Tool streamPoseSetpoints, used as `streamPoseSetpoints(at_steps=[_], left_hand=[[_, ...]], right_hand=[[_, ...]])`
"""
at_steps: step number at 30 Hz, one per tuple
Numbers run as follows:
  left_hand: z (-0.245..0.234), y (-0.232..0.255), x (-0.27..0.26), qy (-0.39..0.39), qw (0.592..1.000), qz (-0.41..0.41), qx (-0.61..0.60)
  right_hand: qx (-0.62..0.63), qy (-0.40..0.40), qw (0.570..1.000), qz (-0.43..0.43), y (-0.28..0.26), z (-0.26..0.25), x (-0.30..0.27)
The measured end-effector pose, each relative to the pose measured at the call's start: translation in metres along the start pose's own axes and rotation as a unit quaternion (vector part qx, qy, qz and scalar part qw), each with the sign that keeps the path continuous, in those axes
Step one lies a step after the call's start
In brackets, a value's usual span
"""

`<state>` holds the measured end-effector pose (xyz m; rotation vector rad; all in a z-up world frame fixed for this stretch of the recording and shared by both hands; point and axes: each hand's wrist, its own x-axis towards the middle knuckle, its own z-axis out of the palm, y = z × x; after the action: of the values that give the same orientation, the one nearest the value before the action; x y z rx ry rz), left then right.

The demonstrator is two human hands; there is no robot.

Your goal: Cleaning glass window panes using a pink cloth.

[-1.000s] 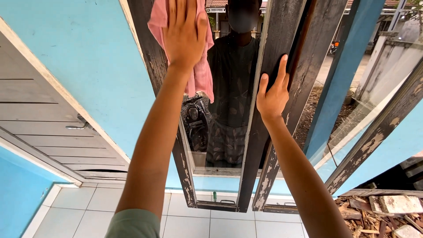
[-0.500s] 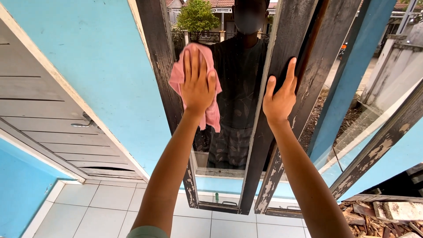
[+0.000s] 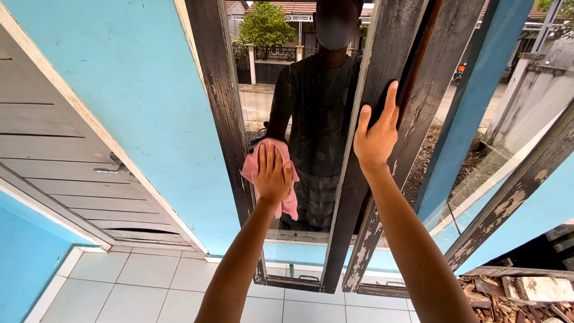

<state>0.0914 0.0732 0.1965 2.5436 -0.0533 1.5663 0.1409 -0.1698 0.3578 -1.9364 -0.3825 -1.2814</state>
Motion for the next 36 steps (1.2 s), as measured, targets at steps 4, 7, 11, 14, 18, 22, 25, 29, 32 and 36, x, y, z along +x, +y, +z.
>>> streamPoseSetpoints(at_steps=[4,7,11,14,18,22,25,29,32,36], left_hand=[[0.012,-0.004,-0.02,-0.023,1.0,-0.002,-0.007],[0.008,-0.006,0.005,-0.068,0.998,-0.005,0.01],[-0.024,-0.005,0.104,-0.087,0.996,0.007,0.031],[-0.051,0.007,0.183,-0.071,0.996,0.022,0.042],[-0.085,0.035,0.243,-0.048,0.997,0.013,0.051],[-0.07,0.04,0.234,0.0,0.998,0.014,0.056],[-0.051,0.039,0.213,0.051,0.998,0.028,0.03],[-0.047,0.048,0.174,0.039,0.999,0.022,0.014],[-0.035,0.051,0.14,0.015,1.0,0.012,0.009],[-0.013,0.051,0.088,-0.011,0.999,0.006,0.035]], right_hand=[[-0.01,0.007,1.0,-0.006,0.0,0.0,-0.001],[-0.01,0.002,1.0,-0.003,0.0,-0.003,0.0],[-0.008,0.004,1.0,-0.011,0.0,0.0,0.001],[-0.01,0.004,1.0,-0.008,0.001,0.001,0.001],[-0.014,0.014,0.999,-0.026,0.001,0.001,0.001],[-0.004,0.018,0.999,-0.031,0.001,0.001,0.001],[-0.006,0.002,1.0,-0.006,0.002,0.001,0.0],[0.005,0.006,1.0,-0.008,-0.003,-0.001,0.0],[0.008,0.017,1.0,-0.019,-0.005,-0.002,0.001],[0.006,0.015,1.0,-0.008,-0.003,-0.001,0.001]])
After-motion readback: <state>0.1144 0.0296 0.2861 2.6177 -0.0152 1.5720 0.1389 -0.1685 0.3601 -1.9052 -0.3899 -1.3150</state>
